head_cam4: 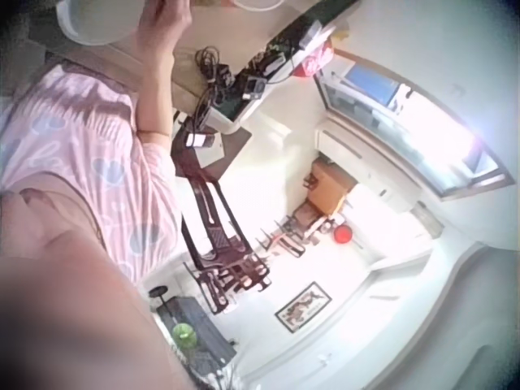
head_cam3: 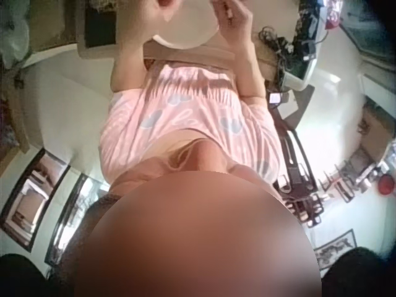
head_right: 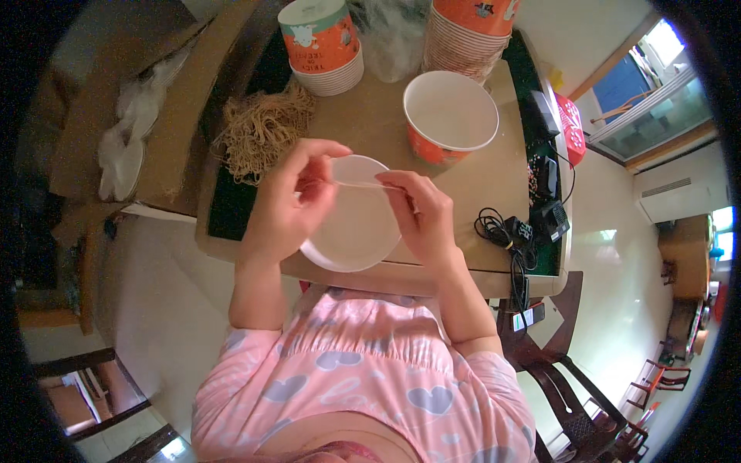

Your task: Tying thin strings onto the rims of decorated paper cups.

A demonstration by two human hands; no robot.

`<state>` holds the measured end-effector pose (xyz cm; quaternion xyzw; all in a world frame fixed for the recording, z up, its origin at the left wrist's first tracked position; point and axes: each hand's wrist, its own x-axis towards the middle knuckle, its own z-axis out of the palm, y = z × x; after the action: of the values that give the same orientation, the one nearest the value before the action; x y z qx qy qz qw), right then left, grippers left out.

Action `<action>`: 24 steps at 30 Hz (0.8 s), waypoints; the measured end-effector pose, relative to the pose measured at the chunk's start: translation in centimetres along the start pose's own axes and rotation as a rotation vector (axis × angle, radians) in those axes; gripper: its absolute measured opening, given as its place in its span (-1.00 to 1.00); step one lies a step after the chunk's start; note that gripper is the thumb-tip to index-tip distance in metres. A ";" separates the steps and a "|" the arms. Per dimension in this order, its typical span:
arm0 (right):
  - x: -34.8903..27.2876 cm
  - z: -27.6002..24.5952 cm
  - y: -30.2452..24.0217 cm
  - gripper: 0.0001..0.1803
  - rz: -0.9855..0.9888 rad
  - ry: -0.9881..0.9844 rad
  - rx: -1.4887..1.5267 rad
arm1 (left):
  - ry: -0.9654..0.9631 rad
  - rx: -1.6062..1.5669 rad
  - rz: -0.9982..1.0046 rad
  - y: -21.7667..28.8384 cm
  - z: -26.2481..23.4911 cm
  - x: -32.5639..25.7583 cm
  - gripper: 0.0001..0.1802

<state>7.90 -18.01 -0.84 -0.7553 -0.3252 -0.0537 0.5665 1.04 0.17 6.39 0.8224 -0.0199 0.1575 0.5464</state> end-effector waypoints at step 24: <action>1.6 1.8 6.7 -0.54 0.822 -0.471 0.349 | 0.110 -0.507 -0.584 -18.6 -0.4 -4.8 -0.69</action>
<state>12.29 -16.70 -6.29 -0.7063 -0.1243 0.4009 0.5700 0.20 7.32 -11.43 0.6226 0.2063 0.0294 0.7543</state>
